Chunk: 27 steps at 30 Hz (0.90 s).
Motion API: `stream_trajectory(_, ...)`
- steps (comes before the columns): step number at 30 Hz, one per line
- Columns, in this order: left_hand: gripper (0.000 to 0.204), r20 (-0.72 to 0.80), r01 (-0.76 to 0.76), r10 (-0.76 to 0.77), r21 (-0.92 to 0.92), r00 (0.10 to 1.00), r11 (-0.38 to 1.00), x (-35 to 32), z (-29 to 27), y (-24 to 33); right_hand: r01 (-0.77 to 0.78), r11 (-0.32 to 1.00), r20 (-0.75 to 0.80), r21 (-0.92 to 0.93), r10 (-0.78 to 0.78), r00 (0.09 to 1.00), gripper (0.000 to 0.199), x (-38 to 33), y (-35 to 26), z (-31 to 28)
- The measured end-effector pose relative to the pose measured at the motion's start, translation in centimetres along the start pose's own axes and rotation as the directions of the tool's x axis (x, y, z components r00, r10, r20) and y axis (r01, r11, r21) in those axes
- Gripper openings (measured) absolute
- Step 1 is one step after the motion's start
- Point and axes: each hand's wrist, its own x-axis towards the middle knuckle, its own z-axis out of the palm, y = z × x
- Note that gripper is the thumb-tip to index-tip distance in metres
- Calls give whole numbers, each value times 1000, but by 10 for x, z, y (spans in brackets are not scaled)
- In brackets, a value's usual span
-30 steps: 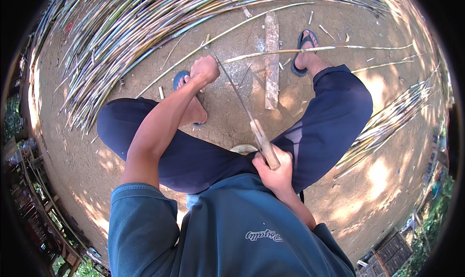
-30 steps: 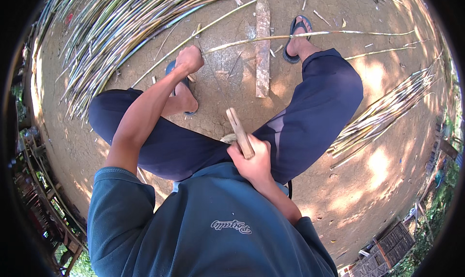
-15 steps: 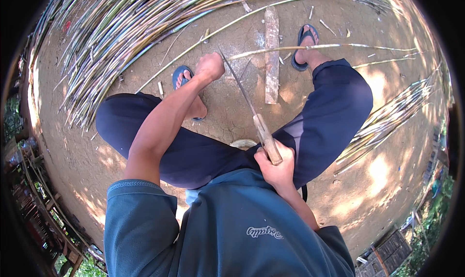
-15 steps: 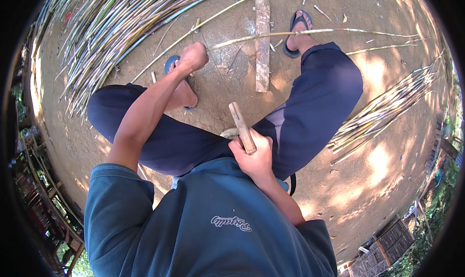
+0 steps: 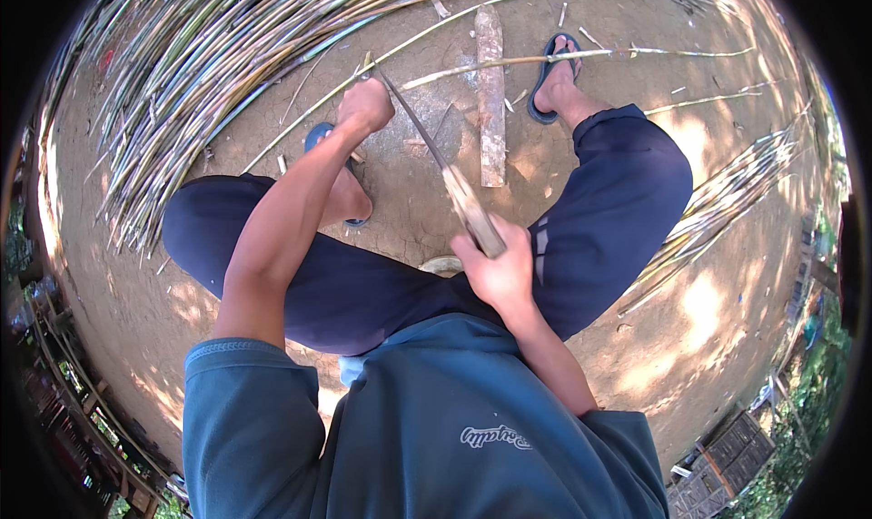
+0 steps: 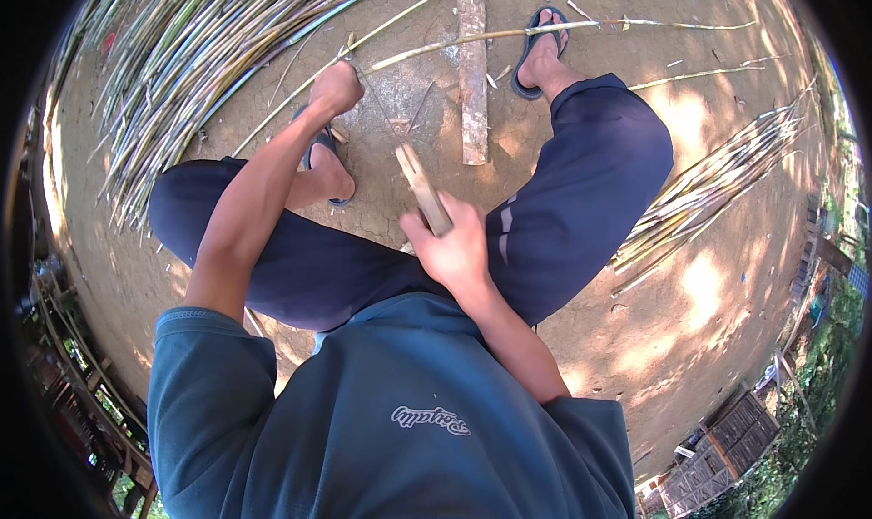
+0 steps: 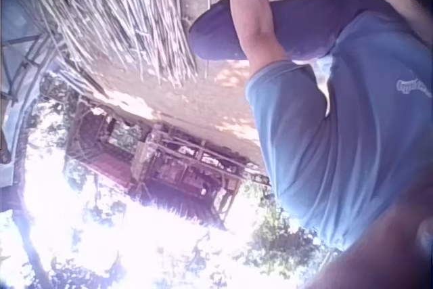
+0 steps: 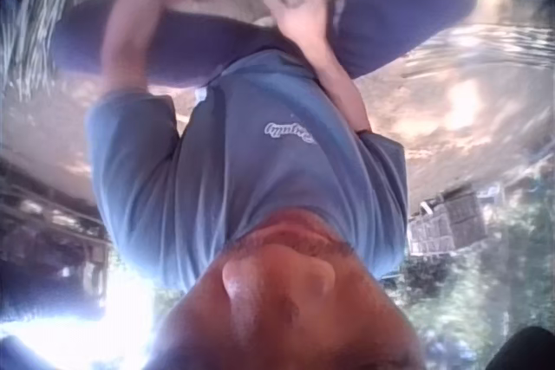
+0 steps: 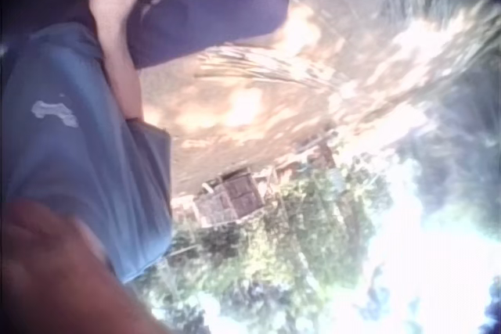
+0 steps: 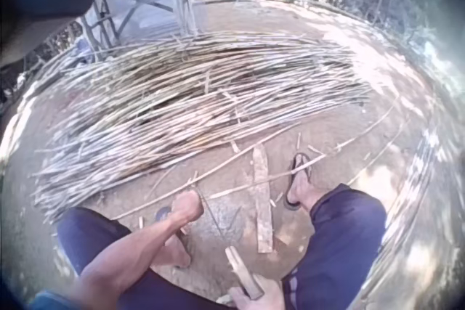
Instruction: The person sits on the ground and uses a hand saw to cut long bamboo poles into shorter segments. They repeatedly pick up a pole, position it on a wooden block, and saw through it, then place the cut pieces aside.
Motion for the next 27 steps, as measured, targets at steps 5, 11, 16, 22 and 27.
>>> stream_trajectory(5,23,87,-99,98,3,991,995,-12,12,1,48,997,-34,-53,-49,998,22,27,8,20)
stream_trajectory(11,25,12,-68,68,-16,998,998,-20,74,-4,18,998,-21,-61,-19,1000,18,13,35,21)
stream_trajectory(16,20,-340,-114,107,-2,934,993,-23,49,-5,60,998,-35,28,-59,998,13,29,40,30)
stream_trajectory(22,23,-240,7,14,86,971,996,-28,33,-5,86,996,-51,29,-85,995,35,31,37,36)
stream_trajectory(27,24,-112,-14,16,21,994,1000,-30,13,6,86,996,-92,17,-84,992,35,25,49,36)
